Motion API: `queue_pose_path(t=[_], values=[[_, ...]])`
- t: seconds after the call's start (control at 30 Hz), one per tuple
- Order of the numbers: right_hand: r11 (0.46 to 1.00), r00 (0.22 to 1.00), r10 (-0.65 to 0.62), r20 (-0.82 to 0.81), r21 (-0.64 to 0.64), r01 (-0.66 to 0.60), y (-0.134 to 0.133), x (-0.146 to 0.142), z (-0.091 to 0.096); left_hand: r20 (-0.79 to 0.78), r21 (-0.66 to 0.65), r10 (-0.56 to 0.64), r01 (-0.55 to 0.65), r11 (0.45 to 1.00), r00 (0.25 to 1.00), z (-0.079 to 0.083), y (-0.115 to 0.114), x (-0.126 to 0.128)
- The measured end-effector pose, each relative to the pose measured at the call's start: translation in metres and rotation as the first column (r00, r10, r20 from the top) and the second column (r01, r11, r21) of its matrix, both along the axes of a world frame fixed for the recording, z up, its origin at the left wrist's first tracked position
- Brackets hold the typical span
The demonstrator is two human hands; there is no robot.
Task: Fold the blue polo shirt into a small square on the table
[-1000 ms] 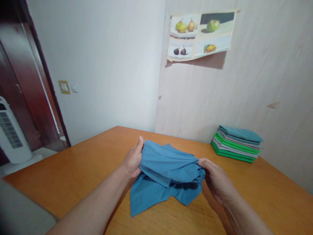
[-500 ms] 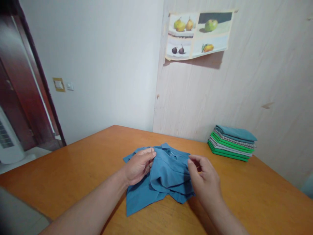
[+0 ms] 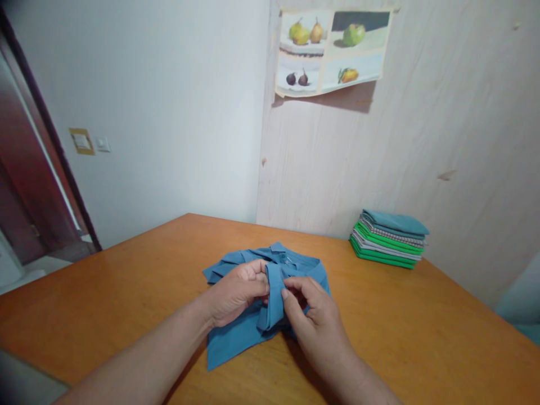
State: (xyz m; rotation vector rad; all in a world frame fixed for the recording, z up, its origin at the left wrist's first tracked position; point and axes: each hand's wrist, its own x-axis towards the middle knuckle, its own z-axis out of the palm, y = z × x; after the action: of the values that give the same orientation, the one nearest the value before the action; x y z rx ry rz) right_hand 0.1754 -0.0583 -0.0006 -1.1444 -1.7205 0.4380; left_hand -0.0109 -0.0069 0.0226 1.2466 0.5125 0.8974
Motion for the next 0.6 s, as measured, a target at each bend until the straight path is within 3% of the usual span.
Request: queue_pose_path(t=[0.2,0.4,0.5,0.6], values=[[1.000,1.000,0.002,0.012,-0.031,-0.002,-0.002,-0.005,-0.001,-0.060,0.030,0.018,-0.017,0.999,0.998,0.001,-0.006,0.004],[0.994,0.994,0.070,0.086,-0.087,-0.062,-0.007,-0.013,0.004,-0.229,0.297,0.168,-0.096,0.950,0.959,-0.005,-0.008,0.009],[0.990,0.997,0.083,0.004,-0.115,-0.082,-0.003,-0.011,0.002,-0.265,0.366,0.244,-0.137,0.920,0.933,-0.007,-0.007,0.010],[0.976,0.977,0.059,-0.205,-0.194,-0.099,0.005,-0.005,-0.005,-0.179,0.274,0.278,-0.223,0.935,0.944,-0.005,-0.006,0.009]])
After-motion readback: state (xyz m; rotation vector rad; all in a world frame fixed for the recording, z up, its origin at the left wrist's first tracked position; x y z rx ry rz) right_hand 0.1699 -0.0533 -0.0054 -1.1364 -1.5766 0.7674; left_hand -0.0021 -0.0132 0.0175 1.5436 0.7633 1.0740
